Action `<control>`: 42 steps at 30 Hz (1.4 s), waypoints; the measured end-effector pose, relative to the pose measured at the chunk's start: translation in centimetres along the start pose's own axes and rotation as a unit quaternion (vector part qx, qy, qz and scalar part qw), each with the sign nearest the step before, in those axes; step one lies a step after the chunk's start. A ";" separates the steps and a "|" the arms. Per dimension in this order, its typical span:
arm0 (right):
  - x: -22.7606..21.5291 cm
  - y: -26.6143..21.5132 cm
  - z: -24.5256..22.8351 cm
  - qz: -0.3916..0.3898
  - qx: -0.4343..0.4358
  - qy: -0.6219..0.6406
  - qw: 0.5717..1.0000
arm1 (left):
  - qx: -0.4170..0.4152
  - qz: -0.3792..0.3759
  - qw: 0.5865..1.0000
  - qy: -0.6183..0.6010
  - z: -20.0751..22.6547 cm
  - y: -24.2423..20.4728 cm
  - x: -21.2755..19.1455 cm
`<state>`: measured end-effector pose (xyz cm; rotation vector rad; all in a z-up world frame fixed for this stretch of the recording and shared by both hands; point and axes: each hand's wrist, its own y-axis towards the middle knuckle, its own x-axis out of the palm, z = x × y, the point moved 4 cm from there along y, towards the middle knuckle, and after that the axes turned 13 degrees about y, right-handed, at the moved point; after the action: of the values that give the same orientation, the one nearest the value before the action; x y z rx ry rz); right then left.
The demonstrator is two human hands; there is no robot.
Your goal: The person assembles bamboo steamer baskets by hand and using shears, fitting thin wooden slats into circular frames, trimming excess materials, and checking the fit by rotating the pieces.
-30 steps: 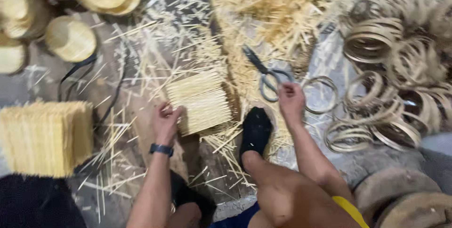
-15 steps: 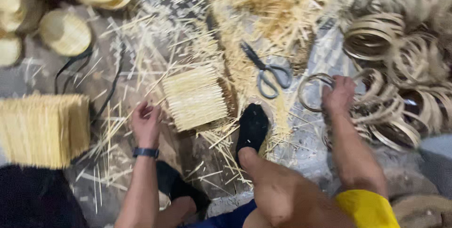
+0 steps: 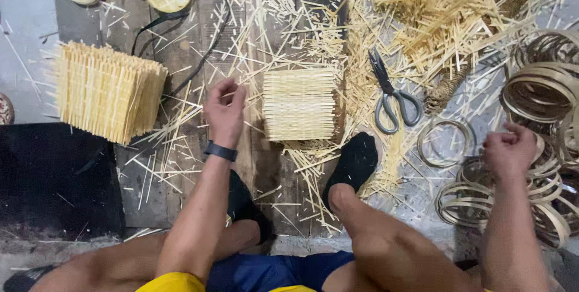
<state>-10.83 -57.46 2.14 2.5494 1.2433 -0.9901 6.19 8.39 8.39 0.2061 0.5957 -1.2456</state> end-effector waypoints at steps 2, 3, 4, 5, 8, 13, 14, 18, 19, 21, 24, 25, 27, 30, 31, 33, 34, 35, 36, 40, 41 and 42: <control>-0.6 -1.3 -4.6 -0.013 0.079 0.159 0.984 | 0.079 0.000 0.997 -0.010 2.5 -0.9 1.3; -0.2 -2.4 -7.8 -0.035 0.078 0.169 0.982 | 0.118 -0.001 0.993 -0.015 4.1 -1.7 2.2; 0.5 -3.4 -11.3 -0.057 0.076 0.181 0.979 | 0.114 -0.042 0.992 -0.013 5.5 -3.0 3.5; 1.2 -4.7 -14.9 -0.078 0.073 0.192 0.976 | 0.110 -0.084 0.990 -0.010 7.2 -4.8 5.2; 3.7 -8.7 -25.5 -0.164 0.053 0.123 0.977 | 0.344 -0.130 0.928 -0.067 15.0 -10.4 8.6; 5.3 -14.5 -39.8 -0.211 -0.206 0.081 0.952 | 0.214 -0.257 0.911 -0.241 20.2 -15.0 8.6; 4.9 -15.3 -42.0 -0.169 -0.284 0.035 0.943 | 0.183 -0.239 0.920 -0.249 20.2 -14.6 7.8; 3.5 -17.8 -47.7 -0.184 -0.596 -0.017 0.782 | 0.015 -0.317 0.889 -0.331 19.9 -13.1 4.9; 4.3 -18.3 -47.7 -0.217 -0.574 -0.006 0.789 | -0.033 -0.351 0.851 -0.390 20.0 -13.2 4.2; 5.2 -18.9 -47.6 -0.274 -0.542 -0.013 0.794 | -0.086 -0.390 0.820 -0.410 20.9 -12.8 2.2; 6.6 -20.4 -47.8 -0.312 -0.553 -0.064 0.770 | -0.107 -0.397 0.844 -0.344 22.7 -11.4 -1.0; 7.0 -21.3 -48.0 -0.302 -0.585 -0.077 0.749 | -0.122 -0.398 0.841 -0.346 23.5 -10.6 -1.6; 8.2 -22.9 -48.4 -0.284 -0.642 -0.074 0.708 | -0.139 -0.429 0.835 -0.314 24.2 -10.3 -1.9; 10.2 -23.7 -49.8 -0.239 -0.707 -0.056 0.664 | -0.134 -0.476 0.831 -0.256 24.0 -10.4 -1.8; 10.2 -23.6 -50.3 -0.217 -0.716 -0.071 0.659 | -0.133 -0.460 0.837 -0.264 24.0 -10.1 -1.9; 10.5 -24.0 -50.9 -0.194 -0.720 -0.089 0.660 | -0.144 -0.430 0.850 -0.268 23.5 -9.7 -2.3; 10.8 -24.3 -51.2 -0.188 -0.717 -0.093 0.664 | -0.153 -0.414 0.858 -0.263 23.2 -9.6 -2.7; 11.1 -24.6 -51.4 -0.183 -0.714 -0.098 0.668 | -0.162 -0.399 0.865 -0.259 23.0 -9.5 -3.0; 11.4 -24.9 -51.6 -0.176 -0.710 -0.094 0.676 | -0.168 -0.382 0.869 -0.265 22.8 -9.4 -3.1; 12.4 -25.2 -51.1 -0.163 -0.681 -0.069 0.711 | -0.179 -0.348 0.876 -0.281 21.6 -8.6 -3.1; 12.7 -25.0 -50.8 -0.167 -0.671 -0.060 0.720 | -0.181 -0.346 0.876 -0.284 21.1 -8.4 -2.8; 13.1 -24.6 -50.5 -0.184 -0.656 -0.049 0.730 | -0.178 -0.352 0.874 -0.283 20.5 -8.2 -2.6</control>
<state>1.93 -13.34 36.97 1.1306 1.5748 -0.0541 4.49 -1.58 28.21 -0.7362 0.3736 -1.7640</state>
